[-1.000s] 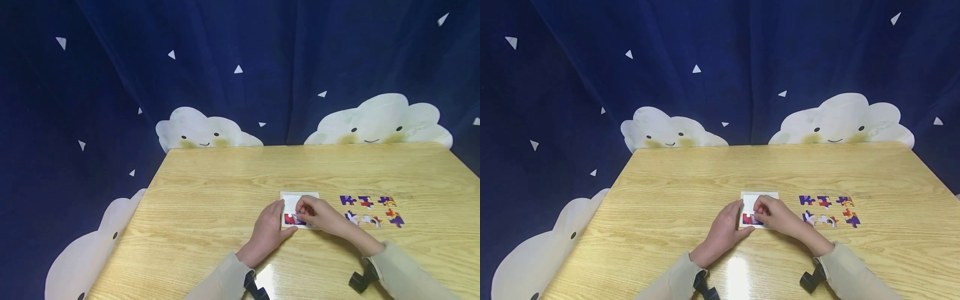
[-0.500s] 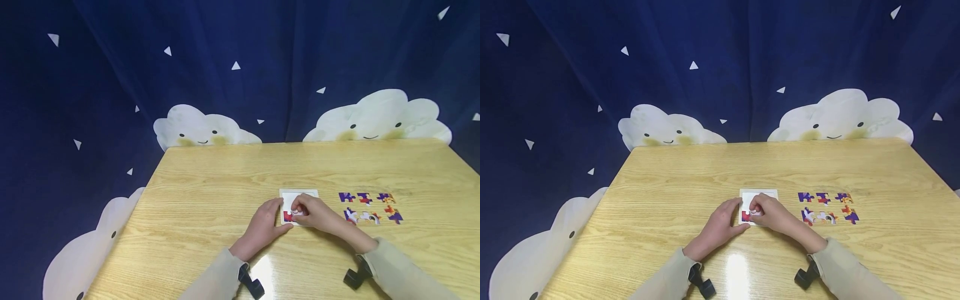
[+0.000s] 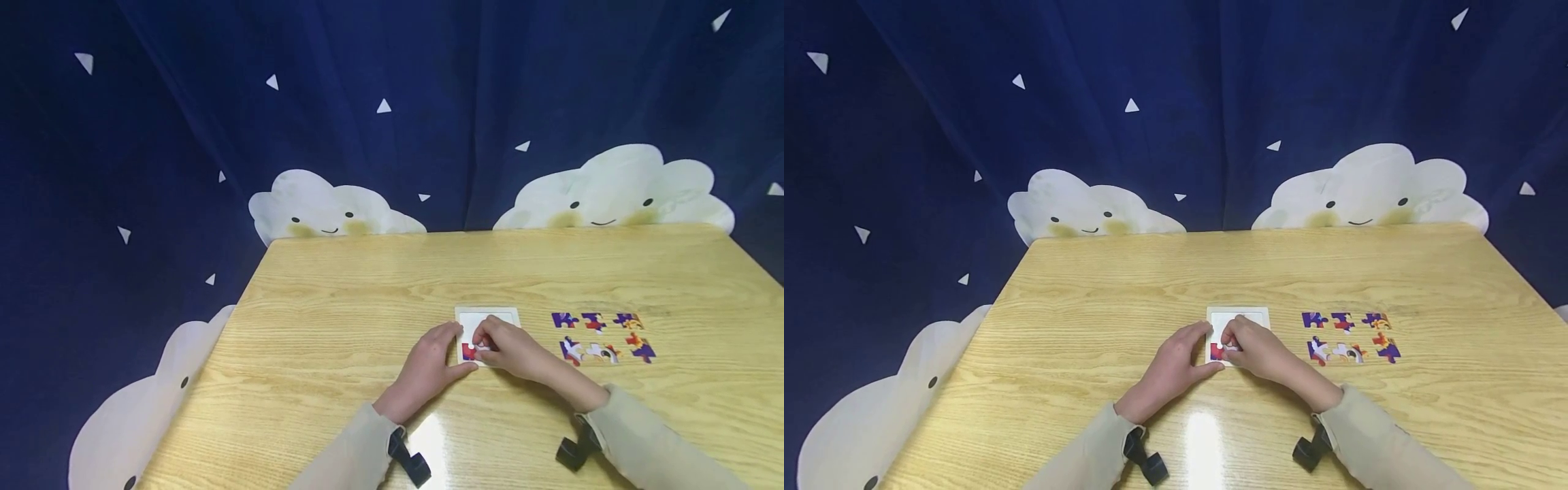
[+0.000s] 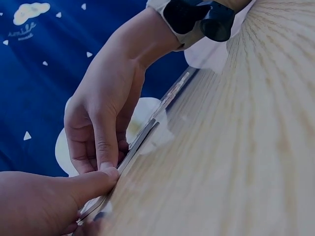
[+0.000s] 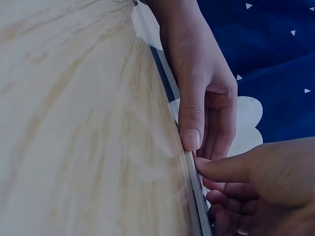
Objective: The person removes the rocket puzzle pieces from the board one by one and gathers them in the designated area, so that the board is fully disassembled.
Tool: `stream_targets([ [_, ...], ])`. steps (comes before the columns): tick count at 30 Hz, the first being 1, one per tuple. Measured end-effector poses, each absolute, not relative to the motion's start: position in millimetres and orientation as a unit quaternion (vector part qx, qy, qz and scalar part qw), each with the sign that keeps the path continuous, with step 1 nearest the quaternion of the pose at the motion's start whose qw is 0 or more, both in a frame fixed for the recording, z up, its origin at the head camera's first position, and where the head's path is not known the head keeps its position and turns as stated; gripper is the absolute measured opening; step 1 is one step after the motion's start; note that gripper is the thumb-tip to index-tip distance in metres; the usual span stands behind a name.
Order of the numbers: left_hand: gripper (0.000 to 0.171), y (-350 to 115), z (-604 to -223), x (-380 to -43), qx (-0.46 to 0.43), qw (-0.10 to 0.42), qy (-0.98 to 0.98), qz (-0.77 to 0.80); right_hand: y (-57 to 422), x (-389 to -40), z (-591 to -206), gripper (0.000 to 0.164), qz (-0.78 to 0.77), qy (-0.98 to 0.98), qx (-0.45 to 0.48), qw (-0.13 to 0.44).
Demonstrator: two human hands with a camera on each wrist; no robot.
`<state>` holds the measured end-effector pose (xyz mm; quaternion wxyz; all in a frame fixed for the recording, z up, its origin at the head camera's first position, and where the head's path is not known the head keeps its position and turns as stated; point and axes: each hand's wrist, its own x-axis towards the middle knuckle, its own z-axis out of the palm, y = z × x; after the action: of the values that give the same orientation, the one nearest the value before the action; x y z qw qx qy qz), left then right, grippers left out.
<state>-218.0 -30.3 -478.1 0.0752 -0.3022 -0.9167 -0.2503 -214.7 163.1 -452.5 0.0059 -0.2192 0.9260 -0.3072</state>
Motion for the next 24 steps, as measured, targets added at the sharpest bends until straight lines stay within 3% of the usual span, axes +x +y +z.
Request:
stream_targets([
  [24,0.063,-31,-479,-218,-0.307,0.092,-0.911,-0.258,161,-204,-452,0.023,-0.235,0.948,-0.2,-0.073],
])
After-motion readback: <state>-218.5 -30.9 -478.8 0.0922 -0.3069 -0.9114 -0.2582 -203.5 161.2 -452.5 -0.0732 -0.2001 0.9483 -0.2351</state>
